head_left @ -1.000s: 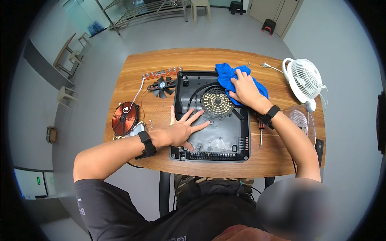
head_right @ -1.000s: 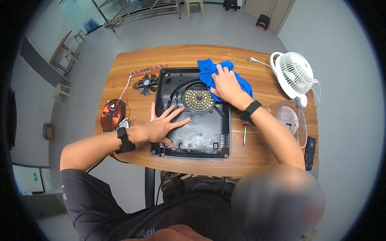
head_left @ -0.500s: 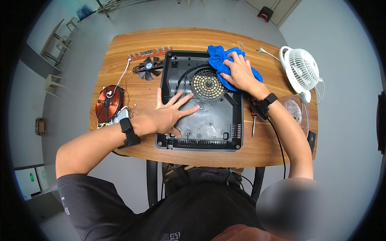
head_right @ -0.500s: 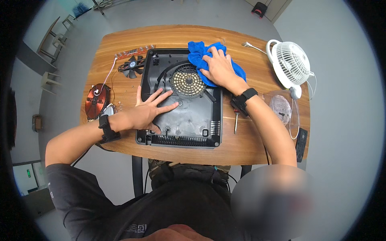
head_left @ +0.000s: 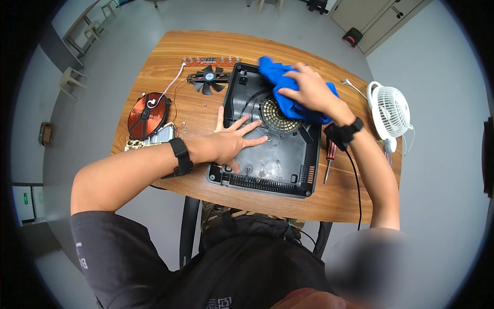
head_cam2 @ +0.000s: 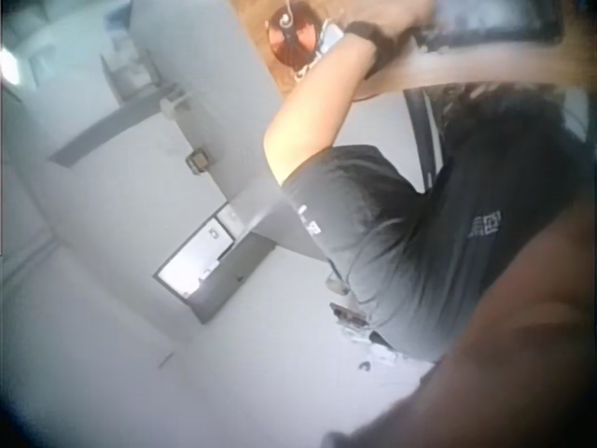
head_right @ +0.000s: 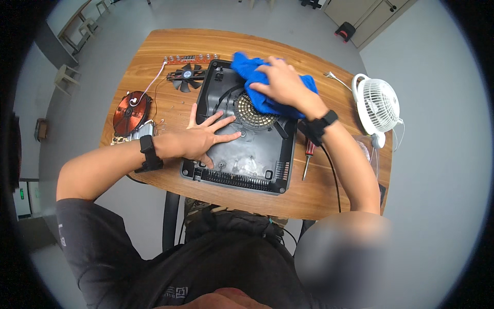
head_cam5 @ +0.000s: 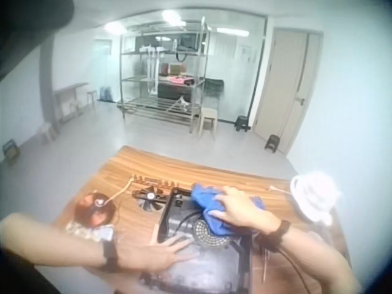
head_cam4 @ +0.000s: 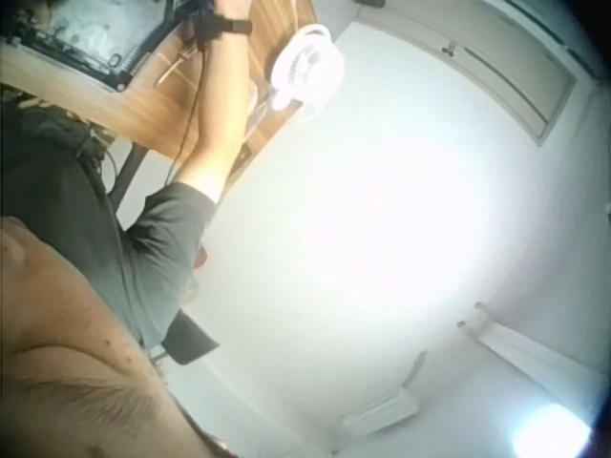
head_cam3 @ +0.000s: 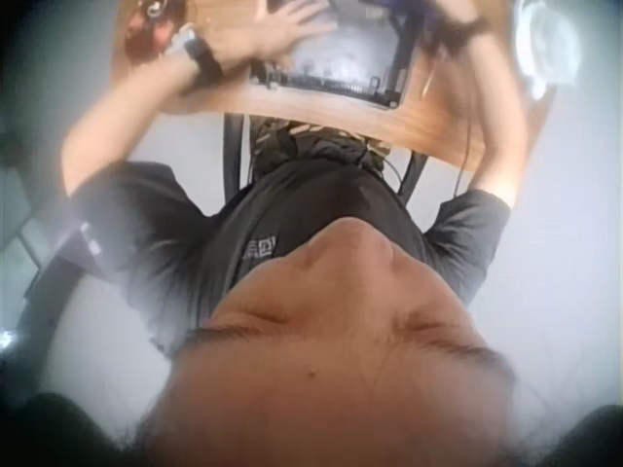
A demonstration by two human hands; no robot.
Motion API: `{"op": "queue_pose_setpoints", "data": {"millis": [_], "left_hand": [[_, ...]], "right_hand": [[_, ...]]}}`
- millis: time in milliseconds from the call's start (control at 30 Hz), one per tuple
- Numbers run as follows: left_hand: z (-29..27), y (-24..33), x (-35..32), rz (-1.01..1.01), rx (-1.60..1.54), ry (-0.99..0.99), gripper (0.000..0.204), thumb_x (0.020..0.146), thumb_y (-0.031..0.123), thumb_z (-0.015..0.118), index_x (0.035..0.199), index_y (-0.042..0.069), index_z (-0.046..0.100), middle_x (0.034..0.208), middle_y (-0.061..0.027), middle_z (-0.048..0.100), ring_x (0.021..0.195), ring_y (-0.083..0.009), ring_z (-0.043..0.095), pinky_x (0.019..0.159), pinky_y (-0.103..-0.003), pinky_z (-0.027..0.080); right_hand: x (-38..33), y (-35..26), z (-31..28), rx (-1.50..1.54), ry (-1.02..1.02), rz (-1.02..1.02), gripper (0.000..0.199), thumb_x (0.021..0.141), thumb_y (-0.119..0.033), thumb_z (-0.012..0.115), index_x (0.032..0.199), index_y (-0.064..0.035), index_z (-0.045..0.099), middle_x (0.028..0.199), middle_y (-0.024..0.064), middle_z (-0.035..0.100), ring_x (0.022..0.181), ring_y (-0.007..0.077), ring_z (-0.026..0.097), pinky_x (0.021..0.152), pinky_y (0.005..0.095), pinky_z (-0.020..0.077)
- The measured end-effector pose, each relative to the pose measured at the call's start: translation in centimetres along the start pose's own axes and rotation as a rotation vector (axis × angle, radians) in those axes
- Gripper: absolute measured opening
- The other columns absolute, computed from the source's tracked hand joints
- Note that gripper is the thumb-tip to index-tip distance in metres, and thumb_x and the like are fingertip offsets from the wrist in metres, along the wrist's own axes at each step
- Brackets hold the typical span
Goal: The person disassembles a small appliance, removes a fan, and wipes the interior with a blue cloth. They then reassemble the unit by placing a copper-colored circular component and securing it with a screwdriver.
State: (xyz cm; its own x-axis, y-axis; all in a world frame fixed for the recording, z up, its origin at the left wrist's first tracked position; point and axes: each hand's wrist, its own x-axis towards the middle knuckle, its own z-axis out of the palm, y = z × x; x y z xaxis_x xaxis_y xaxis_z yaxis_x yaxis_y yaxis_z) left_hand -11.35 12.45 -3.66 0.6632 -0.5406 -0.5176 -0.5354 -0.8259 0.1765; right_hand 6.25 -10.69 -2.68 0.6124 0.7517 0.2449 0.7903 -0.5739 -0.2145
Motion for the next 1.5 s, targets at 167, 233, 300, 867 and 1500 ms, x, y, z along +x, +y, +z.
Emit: {"op": "queue_pose_setpoints", "data": {"millis": [167,233,300,867,1500], "left_hand": [[0.0,-0.1,0.0,0.018,-0.010,0.016,0.113,0.069,0.054,0.085,0.160,0.038,0.020,0.170,-0.0065,0.003,0.156,-0.0364,0.005,0.105,-0.086,0.002],[0.1,0.1,0.0,0.011,-0.018,0.009,0.113,0.069,0.055,0.084,0.160,0.038,0.020,0.170,-0.0061,0.003,0.156,-0.0357,0.004,0.105,-0.087,0.003],[-0.3,0.2,-0.3,-0.014,-0.009,-0.014,0.113,0.069,0.055,0.084,0.161,0.038,0.019,0.170,-0.0061,0.004,0.156,-0.0356,0.005,0.105,-0.087,0.004],[0.1,-0.3,-0.1,0.006,-0.022,0.018,0.114,0.068,0.054,0.085,0.160,0.038,0.020,0.170,-0.0064,0.004,0.156,-0.0361,0.004,0.105,-0.087,0.004],[0.1,-0.3,-0.1,0.011,-0.008,-0.009,0.113,0.069,0.056,0.083,0.161,0.038,0.019,0.170,-0.0075,0.005,0.156,-0.0358,0.004,0.104,-0.087,0.003]], "right_hand": [[1.4,-1.1,3.0,-0.067,-0.199,-0.049,0.055,0.086,-0.039,0.074,0.128,-0.0070,0.060,0.121,0.0126,0.057,0.111,0.0333,0.055,0.091,0.0449,0.0430],[0.8,-0.7,3.4,-0.030,-0.195,-0.052,0.055,0.085,-0.037,0.076,0.129,-0.0089,0.059,0.122,0.0119,0.057,0.112,0.0336,0.056,0.091,0.0461,0.0429],[0.9,-0.5,4.0,-0.043,-0.139,-0.094,0.054,0.085,-0.030,0.076,0.131,-0.0099,0.057,0.117,0.0109,0.058,0.108,0.0325,0.058,0.089,0.0451,0.0440],[5.2,0.5,0.5,0.475,-0.278,0.048,0.043,0.088,-0.031,0.077,0.113,0.0022,0.065,0.107,0.0198,0.068,0.097,0.0304,0.065,0.090,0.0378,0.0492],[5.0,-4.2,4.6,0.175,-0.483,-0.064,0.049,0.096,-0.047,0.062,0.135,-0.0163,0.062,0.134,0.0082,0.060,0.127,0.0354,0.045,0.098,0.0584,0.0362]]}}
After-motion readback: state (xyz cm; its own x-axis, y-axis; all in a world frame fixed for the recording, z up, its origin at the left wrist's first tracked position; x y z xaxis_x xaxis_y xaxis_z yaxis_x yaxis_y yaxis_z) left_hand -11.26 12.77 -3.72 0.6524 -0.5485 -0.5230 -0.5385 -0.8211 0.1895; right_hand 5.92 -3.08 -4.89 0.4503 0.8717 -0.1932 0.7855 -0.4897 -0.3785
